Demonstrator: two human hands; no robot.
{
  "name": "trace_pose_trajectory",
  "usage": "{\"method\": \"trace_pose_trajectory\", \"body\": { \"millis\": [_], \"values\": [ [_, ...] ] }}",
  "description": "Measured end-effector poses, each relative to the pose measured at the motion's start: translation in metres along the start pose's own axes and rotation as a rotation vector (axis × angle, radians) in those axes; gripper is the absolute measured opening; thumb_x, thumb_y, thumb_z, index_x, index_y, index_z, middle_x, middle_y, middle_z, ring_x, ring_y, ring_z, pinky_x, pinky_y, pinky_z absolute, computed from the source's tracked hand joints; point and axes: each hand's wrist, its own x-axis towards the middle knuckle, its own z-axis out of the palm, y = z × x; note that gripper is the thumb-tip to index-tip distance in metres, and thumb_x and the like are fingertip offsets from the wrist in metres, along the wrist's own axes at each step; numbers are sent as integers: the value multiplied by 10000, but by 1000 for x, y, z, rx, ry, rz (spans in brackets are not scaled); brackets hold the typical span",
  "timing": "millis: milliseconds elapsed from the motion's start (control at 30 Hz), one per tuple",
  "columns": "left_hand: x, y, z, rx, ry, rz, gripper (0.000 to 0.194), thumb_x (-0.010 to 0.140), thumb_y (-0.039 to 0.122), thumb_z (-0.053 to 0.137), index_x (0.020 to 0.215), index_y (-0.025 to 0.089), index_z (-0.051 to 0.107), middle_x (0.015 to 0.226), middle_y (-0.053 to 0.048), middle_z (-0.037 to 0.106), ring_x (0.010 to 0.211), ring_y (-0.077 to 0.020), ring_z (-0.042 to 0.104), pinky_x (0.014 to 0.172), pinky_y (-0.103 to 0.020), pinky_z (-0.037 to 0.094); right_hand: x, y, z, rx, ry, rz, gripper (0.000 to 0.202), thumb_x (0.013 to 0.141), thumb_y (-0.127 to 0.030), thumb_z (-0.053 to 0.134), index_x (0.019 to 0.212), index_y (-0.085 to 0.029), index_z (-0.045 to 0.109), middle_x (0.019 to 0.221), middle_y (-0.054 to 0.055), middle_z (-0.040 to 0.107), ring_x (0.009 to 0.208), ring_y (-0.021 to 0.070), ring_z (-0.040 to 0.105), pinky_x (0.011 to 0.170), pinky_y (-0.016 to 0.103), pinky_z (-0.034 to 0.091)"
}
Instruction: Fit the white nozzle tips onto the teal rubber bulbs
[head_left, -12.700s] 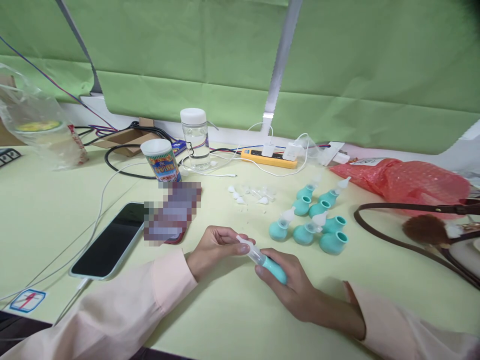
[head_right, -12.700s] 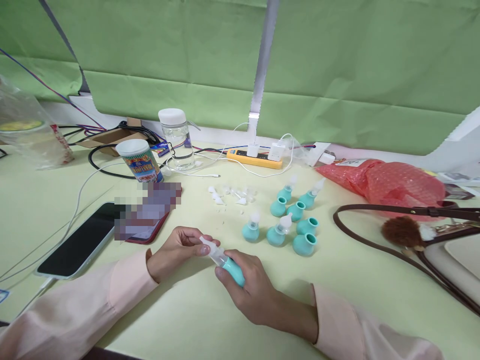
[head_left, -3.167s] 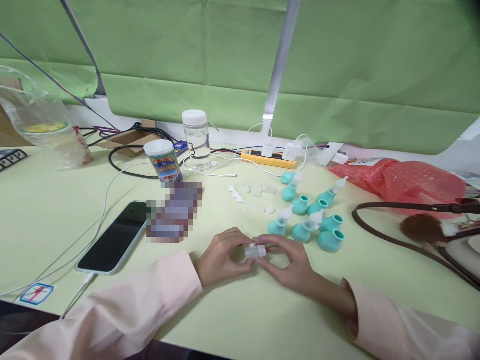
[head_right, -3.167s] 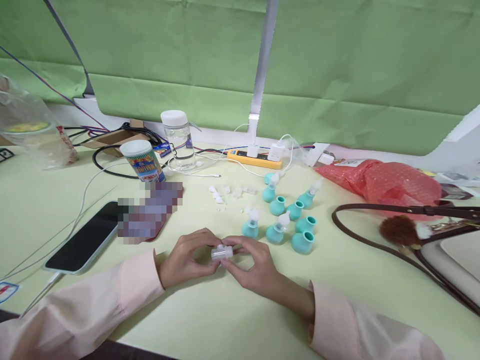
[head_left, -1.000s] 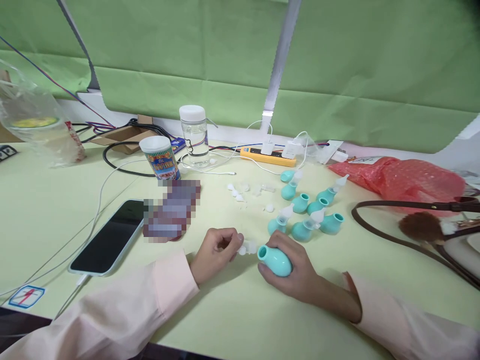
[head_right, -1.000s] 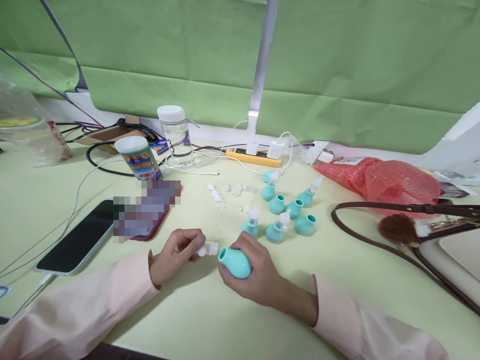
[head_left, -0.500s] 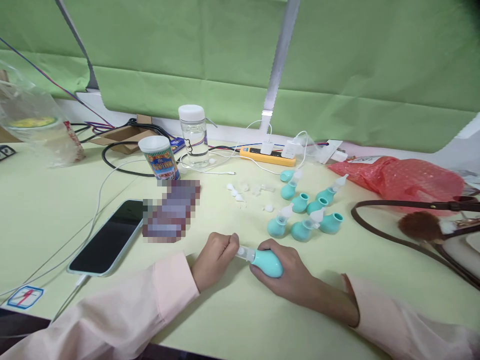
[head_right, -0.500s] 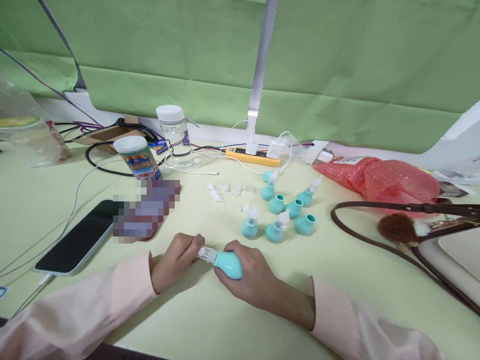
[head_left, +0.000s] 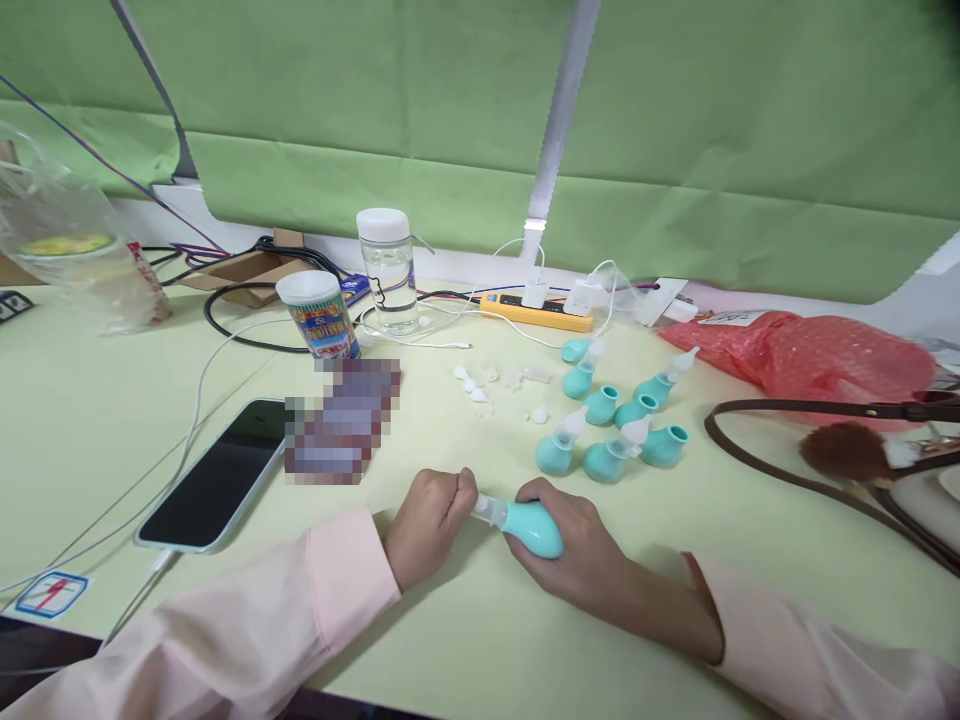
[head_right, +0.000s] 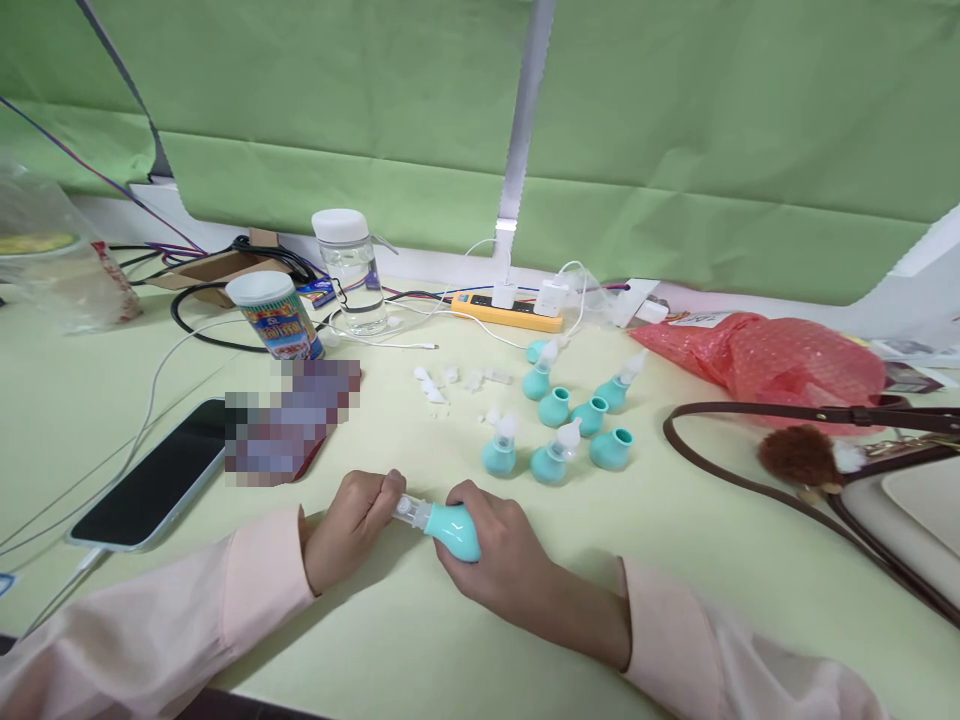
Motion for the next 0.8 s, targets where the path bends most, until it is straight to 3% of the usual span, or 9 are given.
{"method": "trace_pose_trajectory", "body": {
  "millis": [367, 667, 800],
  "values": [
    [-1, 2, -1, 6, -3, 50, 365, 859, 214, 170, 496, 189, 181, 412, 71, 176, 362, -66, 189, 387, -223, 172, 9, -9, -9, 536, -267, 378, 188, 658, -210, 554, 708, -200, 373, 566, -67, 366, 509, 72, 351, 459, 186, 304],
    [-2, 4, -5, 129, -22, 178, 325, 841, 176, 185, 517, 192, 214, 431, 60, 230, 369, -76, 218, 399, -235, 187, 26, -9, -27, 707, -593, 711, 270, 566, -210, 655, 695, -193, 418, 533, -87, 369, 463, 43, 339, 402, 162, 256],
    [-1, 2, -5, 70, -96, 189, 352, 859, 208, 168, 511, 185, 217, 432, 57, 239, 379, -74, 232, 411, -237, 204, 26, -4, -25, 870, -766, 875, 361, 550, -218, 678, 816, -201, 435, 505, -97, 392, 404, 31, 302, 350, 155, 193]
  ]
}}
